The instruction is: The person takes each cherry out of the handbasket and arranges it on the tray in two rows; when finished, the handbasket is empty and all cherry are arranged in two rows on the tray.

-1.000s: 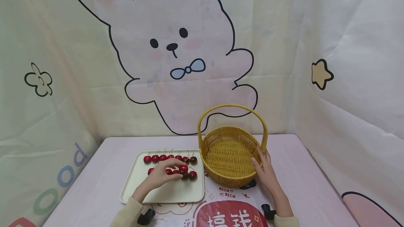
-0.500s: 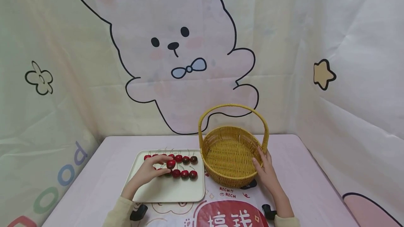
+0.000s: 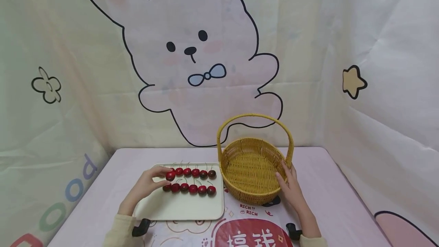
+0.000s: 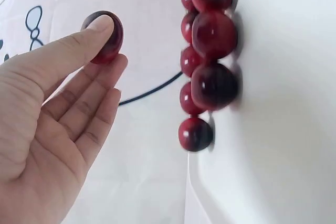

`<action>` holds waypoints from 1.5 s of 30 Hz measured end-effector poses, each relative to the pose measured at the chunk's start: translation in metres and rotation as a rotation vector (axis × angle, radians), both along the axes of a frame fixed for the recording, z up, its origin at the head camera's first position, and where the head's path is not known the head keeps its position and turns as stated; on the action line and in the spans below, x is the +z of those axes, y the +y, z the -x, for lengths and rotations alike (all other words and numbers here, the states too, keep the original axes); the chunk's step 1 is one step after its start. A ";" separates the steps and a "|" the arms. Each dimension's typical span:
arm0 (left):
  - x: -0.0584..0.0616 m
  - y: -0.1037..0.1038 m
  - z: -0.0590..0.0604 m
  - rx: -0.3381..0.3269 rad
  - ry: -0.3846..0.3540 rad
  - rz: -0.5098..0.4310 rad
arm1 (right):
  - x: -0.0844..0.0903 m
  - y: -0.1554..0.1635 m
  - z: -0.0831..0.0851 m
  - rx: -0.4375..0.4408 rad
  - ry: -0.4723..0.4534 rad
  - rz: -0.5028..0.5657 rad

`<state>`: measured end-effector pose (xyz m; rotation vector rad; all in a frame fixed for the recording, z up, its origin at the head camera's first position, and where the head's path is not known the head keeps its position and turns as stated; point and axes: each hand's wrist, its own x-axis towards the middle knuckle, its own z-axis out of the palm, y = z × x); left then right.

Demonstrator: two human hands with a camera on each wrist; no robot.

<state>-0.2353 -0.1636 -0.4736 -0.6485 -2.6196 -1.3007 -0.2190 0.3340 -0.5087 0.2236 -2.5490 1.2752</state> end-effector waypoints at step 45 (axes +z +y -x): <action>-0.037 -0.042 0.007 0.132 -0.160 0.116 | 0.002 0.000 0.001 0.020 -0.012 0.019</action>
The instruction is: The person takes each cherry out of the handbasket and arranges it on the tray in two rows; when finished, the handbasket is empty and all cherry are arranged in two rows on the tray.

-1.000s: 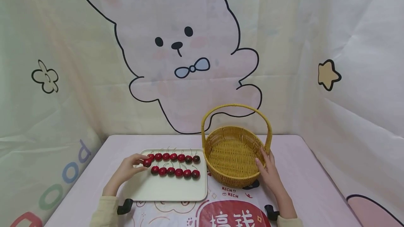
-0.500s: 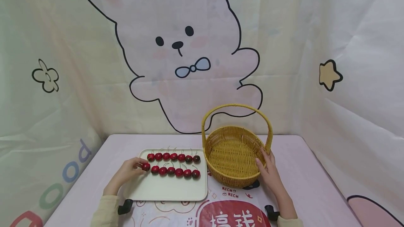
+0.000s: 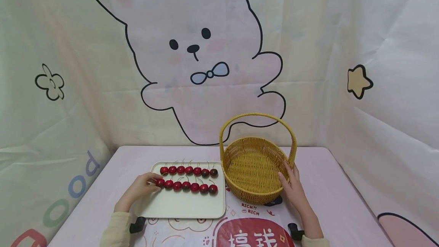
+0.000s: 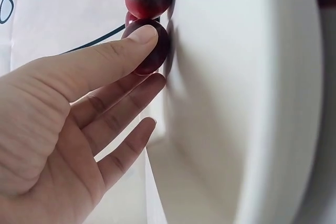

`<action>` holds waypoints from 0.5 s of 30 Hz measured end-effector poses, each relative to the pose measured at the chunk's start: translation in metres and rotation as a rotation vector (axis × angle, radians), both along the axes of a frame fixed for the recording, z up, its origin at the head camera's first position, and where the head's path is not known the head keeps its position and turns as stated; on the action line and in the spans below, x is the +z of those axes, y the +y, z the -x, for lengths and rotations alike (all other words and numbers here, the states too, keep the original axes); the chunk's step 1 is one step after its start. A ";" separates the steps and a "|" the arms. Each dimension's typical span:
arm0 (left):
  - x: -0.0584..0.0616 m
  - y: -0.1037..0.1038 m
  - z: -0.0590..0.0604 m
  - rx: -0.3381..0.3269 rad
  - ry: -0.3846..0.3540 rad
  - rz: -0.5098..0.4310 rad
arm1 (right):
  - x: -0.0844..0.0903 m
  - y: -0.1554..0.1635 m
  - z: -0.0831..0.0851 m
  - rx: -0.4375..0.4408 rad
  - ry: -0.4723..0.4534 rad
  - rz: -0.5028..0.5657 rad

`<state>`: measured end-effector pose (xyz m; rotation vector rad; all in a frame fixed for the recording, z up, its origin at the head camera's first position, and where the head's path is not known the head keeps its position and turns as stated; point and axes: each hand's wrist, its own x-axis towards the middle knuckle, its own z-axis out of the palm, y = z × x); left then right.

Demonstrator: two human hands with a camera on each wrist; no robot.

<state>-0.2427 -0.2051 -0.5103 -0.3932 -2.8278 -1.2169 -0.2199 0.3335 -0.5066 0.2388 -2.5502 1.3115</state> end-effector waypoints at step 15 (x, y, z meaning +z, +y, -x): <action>0.003 0.000 -0.001 -0.025 -0.010 -0.011 | -0.001 0.001 -0.001 0.008 0.030 0.020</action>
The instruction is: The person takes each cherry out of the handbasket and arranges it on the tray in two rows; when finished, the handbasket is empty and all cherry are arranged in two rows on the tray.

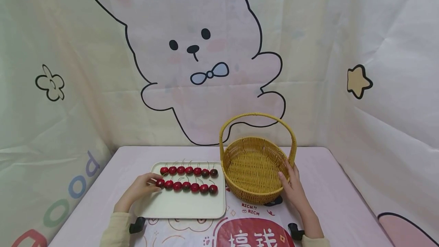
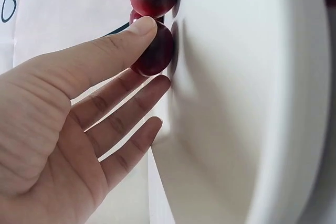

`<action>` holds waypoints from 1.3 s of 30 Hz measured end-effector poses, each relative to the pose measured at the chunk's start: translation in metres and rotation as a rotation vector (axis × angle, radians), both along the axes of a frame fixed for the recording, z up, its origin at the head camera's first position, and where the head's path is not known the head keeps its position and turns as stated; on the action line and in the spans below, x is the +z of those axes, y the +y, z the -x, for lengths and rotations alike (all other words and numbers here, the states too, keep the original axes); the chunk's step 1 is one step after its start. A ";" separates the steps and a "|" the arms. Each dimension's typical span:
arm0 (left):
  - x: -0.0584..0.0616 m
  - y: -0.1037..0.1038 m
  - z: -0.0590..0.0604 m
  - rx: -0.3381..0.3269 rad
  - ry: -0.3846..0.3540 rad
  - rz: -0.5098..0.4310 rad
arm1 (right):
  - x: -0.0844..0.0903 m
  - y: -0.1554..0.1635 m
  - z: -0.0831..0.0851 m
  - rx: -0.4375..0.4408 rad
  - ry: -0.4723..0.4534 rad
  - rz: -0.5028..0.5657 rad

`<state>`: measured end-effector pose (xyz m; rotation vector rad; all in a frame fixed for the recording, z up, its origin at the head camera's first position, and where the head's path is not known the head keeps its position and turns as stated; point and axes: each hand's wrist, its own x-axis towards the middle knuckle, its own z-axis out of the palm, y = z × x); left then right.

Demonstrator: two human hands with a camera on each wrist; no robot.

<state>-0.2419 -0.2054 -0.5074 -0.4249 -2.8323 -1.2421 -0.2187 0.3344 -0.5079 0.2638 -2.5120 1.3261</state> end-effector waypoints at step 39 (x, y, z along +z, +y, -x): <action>0.009 -0.002 -0.005 0.117 0.113 0.019 | 0.008 0.007 -0.006 -0.029 -0.034 -0.121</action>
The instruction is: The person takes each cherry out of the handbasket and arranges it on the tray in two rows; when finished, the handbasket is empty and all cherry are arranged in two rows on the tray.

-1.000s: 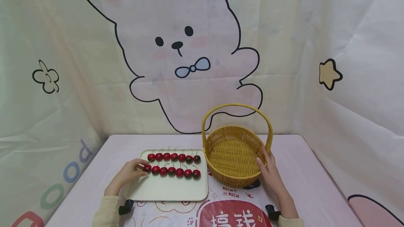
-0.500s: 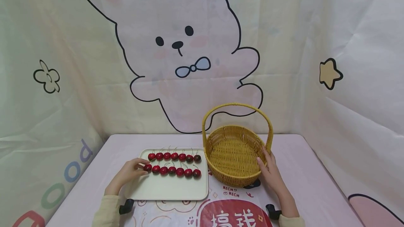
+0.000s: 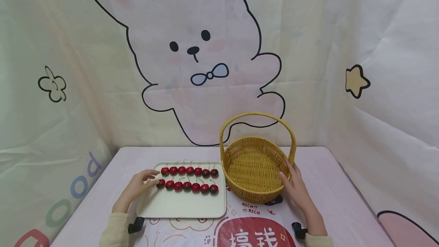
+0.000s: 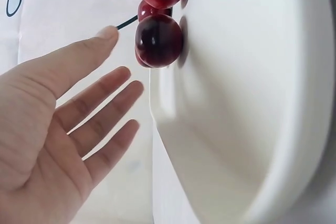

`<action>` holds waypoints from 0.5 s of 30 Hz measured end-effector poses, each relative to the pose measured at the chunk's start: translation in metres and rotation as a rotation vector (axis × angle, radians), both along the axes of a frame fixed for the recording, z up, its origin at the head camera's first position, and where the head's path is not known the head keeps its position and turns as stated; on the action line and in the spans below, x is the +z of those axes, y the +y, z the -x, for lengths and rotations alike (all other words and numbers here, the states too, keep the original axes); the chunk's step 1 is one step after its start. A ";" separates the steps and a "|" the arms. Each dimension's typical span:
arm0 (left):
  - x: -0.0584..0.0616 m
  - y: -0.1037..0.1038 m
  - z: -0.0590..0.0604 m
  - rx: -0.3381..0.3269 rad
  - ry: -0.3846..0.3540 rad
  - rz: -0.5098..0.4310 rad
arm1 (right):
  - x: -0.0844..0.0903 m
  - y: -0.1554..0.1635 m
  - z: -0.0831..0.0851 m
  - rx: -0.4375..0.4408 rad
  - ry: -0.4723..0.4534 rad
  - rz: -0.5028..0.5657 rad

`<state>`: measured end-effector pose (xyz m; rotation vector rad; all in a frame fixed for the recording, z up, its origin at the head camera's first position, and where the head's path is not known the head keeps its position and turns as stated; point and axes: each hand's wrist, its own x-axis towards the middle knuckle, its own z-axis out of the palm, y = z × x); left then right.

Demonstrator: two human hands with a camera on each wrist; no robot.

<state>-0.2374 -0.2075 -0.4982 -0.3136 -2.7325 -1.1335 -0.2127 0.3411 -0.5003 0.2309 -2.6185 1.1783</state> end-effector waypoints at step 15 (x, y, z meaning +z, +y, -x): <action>-0.001 -0.028 -0.007 0.095 0.160 0.084 | -0.003 0.025 -0.016 -0.034 0.068 -0.169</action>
